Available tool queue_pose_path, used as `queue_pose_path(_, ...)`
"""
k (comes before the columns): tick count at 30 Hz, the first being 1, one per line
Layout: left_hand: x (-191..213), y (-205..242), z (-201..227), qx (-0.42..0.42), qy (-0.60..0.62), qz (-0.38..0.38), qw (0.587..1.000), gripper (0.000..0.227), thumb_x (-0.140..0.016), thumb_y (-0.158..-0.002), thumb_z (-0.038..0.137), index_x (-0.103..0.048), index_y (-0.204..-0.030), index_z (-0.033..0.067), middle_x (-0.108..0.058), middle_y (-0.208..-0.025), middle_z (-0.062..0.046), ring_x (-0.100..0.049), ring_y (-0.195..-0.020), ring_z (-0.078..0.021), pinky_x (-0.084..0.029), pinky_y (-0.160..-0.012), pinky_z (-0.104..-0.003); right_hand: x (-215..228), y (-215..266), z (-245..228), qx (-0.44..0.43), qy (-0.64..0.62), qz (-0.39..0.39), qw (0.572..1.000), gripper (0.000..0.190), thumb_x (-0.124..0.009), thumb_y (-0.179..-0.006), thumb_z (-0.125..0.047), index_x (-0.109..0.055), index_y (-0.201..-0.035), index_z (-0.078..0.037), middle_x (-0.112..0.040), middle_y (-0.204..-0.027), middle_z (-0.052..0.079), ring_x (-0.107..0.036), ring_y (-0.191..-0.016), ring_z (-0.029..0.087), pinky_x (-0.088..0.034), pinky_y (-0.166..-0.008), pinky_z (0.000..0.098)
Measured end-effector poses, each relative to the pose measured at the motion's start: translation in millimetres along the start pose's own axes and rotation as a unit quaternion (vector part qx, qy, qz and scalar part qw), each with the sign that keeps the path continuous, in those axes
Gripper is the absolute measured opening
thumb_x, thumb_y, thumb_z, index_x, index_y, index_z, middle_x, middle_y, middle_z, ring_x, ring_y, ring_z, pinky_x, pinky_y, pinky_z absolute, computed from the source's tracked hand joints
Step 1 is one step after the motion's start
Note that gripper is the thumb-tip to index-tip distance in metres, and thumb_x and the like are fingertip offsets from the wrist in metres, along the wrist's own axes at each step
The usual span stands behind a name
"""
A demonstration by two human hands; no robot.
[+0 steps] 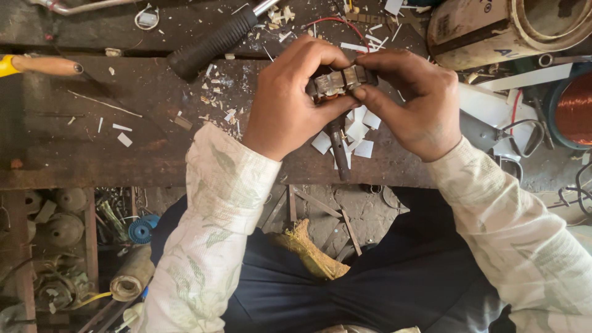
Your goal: The person cuts small white insulating sheets with scissors and inserts them into the slots of a motor armature. They repeatedly pick up sheets, cut them to size, and place them into the copper-wound slots.
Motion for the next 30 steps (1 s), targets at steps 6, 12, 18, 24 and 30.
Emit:
queue_pose_path(6, -5.4, -2.5, -5.8, 0.02, 0.031, 0.005, 0.999, 0.036, -0.094, -0.082, 0.008, -0.065, -0.104, 0.0088, -0.07, -0.104, -0.003, -0.073, -0.095, -0.0169, -0.059, -0.083, -0.029, -0.8, 1.0, -3.6, 0.011, 0.02, -0.002, 1.0, 0.037, -0.081, -0.098, 0.001, -0.066, -0.132, 0.004, -0.069, -0.13, 0.013, -0.069, -0.121, 0.018, -0.059, -0.11, 0.0321)
queue_pose_path(12, -2.8, 1.2, -3.0, 0.042, 0.043, 0.017, 0.998, 0.034, -0.091, -0.079, 0.002, -0.069, -0.105, 0.0076, -0.072, -0.107, -0.004, -0.074, -0.097, -0.0172, -0.059, -0.085, -0.029, -4.0, 3.1, -3.9, 0.013, -0.028, -0.002, 1.0, 0.036, -0.077, -0.104, 0.0, -0.063, -0.136, 0.006, -0.068, -0.138, 0.014, -0.067, -0.129, 0.019, -0.056, -0.118, 0.034)
queue_pose_path(18, -4.0, -0.4, -0.9, 0.03, 0.037, 0.02, 0.999, 0.033, -0.091, -0.08, 0.002, -0.07, -0.105, 0.008, -0.072, -0.108, -0.004, -0.075, -0.097, -0.0171, -0.06, -0.084, -0.029, -2.9, 5.3, -5.0, 0.016, 0.01, 0.003, 1.0, 0.034, -0.075, -0.106, -0.002, -0.062, -0.136, 0.007, -0.068, -0.135, 0.016, -0.068, -0.125, 0.019, -0.057, -0.114, 0.0334)
queue_pose_path(24, -5.8, -3.1, -5.6, 0.041, 0.032, -0.018, 0.998, 0.038, -0.094, -0.081, 0.007, -0.066, -0.108, 0.0069, -0.07, -0.103, -0.005, -0.074, -0.094, -0.0186, -0.059, -0.081, -0.03, -3.3, 4.9, -3.9, 0.008, -0.013, 0.012, 1.0, 0.035, -0.075, -0.105, -0.006, -0.061, -0.135, 0.006, -0.07, -0.13, 0.014, -0.068, -0.122, 0.018, -0.057, -0.112, 0.0331)
queue_pose_path(30, -0.8, -1.0, -4.7, 0.001, 0.018, -0.022, 1.0, 0.043, -0.094, -0.085, 0.008, -0.063, -0.115, 0.0096, -0.071, -0.109, -0.004, -0.075, -0.101, -0.019, -0.06, -0.088, -0.031, -3.2, 5.8, -7.8, 0.014, 0.096, 0.041, 0.994, 0.032, -0.081, -0.099, -0.004, -0.067, -0.127, 0.006, -0.074, -0.119, 0.013, -0.075, -0.11, 0.019, -0.061, -0.1, 0.0315)
Point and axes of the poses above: each hand's wrist, its own y-axis away from the middle knuckle, its own x-axis out of the back of the hand, z = x × y, the point moved 9 cm from there along -y, towards the middle knuckle
